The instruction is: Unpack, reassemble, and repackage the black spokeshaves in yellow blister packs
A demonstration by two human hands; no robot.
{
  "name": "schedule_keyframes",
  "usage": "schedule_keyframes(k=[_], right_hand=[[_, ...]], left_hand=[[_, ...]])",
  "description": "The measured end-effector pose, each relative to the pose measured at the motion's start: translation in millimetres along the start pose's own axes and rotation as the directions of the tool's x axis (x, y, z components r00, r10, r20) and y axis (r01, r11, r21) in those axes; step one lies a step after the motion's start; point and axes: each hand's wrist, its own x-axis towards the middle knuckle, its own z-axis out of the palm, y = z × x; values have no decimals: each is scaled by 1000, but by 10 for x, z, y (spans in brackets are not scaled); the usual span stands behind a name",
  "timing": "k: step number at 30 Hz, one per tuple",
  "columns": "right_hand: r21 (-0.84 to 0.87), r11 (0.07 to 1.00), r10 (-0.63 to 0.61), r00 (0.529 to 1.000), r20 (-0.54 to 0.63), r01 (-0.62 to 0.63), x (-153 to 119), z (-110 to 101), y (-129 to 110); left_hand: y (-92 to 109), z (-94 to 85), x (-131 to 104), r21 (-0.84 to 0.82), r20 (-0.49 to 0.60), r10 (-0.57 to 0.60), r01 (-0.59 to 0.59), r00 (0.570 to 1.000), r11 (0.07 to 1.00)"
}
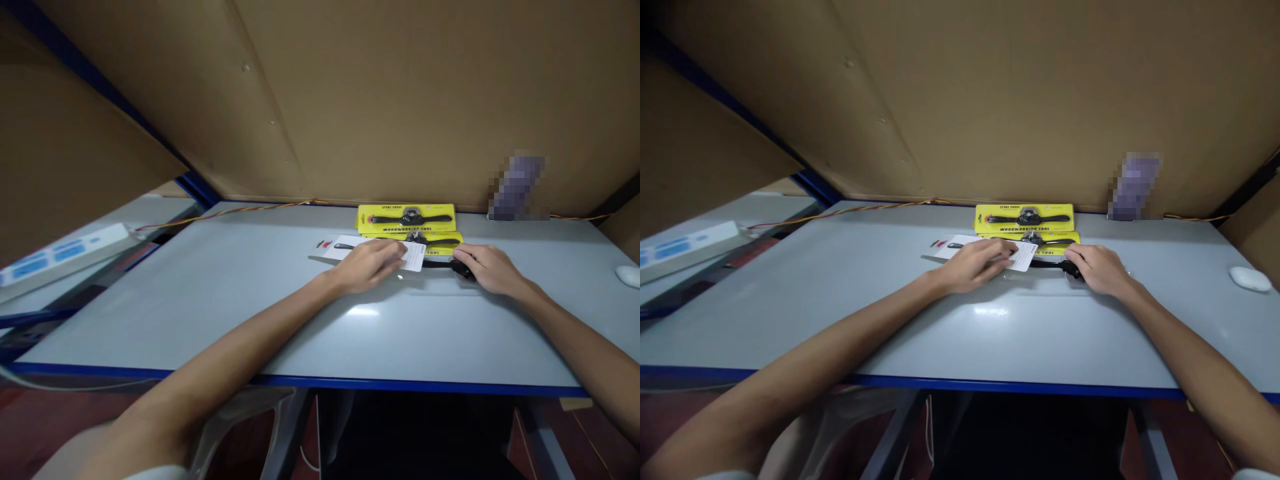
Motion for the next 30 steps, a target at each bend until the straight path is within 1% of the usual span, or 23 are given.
schedule_keyframes(k=[1,3,5,8,11,15,18,20,22,24,27,30], right_hand=[[-2,1000,16,1000,-5,-16,6,-3,11],[-13,999,47,999,-21,-48,15,-7,28],[-23,998,58,998,-34,-59,20,-8,41],[-37,998,44,998,-50,-46,19,-5,55],[-52,997,48,997,-59,-51,19,1,63],[-57,996,69,995,-77,-73,28,5,70],[-60,995,71,994,-87,-76,34,11,84],[-69,995,67,993,-102,-75,35,19,98],[-82,995,51,991,-122,-62,31,29,110],[-98,995,20,991,-132,-33,23,35,112],[-127,991,-53,989,-137,36,2,39,88],[-168,979,-144,975,-170,116,-22,40,45]], left_hand=[[-46,-29,-23,-30,-11,-49,49,999,998],[-119,-53,-55,-37,-44,-106,105,993,994],[-162,-33,-64,10,-62,-128,129,990,992],[-191,10,-53,97,-29,-197,199,980,975],[-192,-16,-39,192,-16,-272,270,962,943],[-152,-128,-25,317,-81,-304,314,949,895],[-126,-188,-24,330,-85,-335,343,938,879],[-123,-200,-27,310,-65,-364,365,929,878],[-122,-189,-30,275,-25,-373,365,928,889],[-114,-160,-30,225,25,-351,337,936,914],[-74,-105,-22,155,74,-298,285,952,946],[-9,-68,-9,131,96,-274,261,957,956]])
